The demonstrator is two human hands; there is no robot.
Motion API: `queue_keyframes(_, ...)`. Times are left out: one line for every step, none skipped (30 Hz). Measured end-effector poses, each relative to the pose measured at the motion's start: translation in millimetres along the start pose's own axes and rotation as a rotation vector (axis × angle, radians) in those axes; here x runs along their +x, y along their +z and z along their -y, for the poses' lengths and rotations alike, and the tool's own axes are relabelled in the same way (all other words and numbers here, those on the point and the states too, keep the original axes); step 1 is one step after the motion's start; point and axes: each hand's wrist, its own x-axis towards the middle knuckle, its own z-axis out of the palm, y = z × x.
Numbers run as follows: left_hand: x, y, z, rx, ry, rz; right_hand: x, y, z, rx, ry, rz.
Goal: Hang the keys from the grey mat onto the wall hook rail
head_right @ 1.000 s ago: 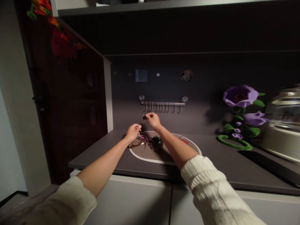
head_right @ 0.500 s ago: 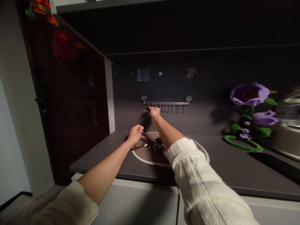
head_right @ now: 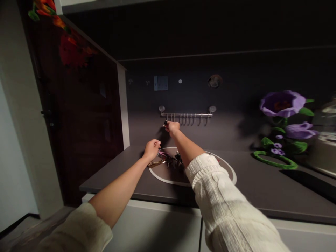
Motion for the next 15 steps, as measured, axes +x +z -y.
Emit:
queue_keyframes(0,-0.6,0,0.003,-0.002,-0.006,-1,-1,-1,-0.005,0.001,0.005)
queue_keyframes(0,-1.2,0,0.006,-0.008,-0.012,-1,-2,-3,-0.009,-0.001,0.008)
queue_keyframes(0,-1.8,-1,0.009,-0.015,-0.017,-1,-2,-4,-0.01,-0.003,0.01)
queue_keyframes(0,-2.3,-1,0.009,-0.021,-0.023,-1,-3,-6,-0.009,-0.006,0.011)
queue_keyframes(1,-2.7,0,0.006,-0.026,-0.029,0,-4,-7,-0.005,-0.01,0.012)
queue_keyframes(1,-2.9,0,0.001,-0.031,-0.034,0,-4,-9,-0.001,-0.014,0.013)
queue_keyframes(1,-2.9,1,-0.007,-0.036,-0.036,1,-4,-10,0.0,-0.018,0.015)
queue_keyframes(2,-2.7,1,-0.017,-0.04,-0.037,2,-4,-12,-0.003,-0.023,0.02)
queue_keyframes(2,-2.4,2,-0.028,-0.046,-0.036,3,-4,-13,-0.011,-0.03,0.025)
queue_keyframes(3,-2.0,4,-0.039,-0.051,-0.035,4,-5,-14,-0.024,-0.039,0.029)
queue_keyframes(3,-1.6,5,-0.048,-0.054,-0.035,4,-5,-15,-0.039,-0.048,0.032)
queue_keyframes(4,-1.1,6,-0.057,-0.054,-0.036,3,-6,-16,-0.053,-0.056,0.036)
queue_keyframes(5,-0.7,8,-0.065,-0.054,-0.037,3,-7,-16,-0.062,-0.062,0.039)
queue_keyframes(5,-0.4,9,-0.074,-0.054,-0.036,1,-9,-16,-0.07,-0.067,0.041)
queue_keyframes(6,-0.2,10,-0.086,-0.055,-0.034,-1,-10,-16,-0.076,-0.07,0.044)
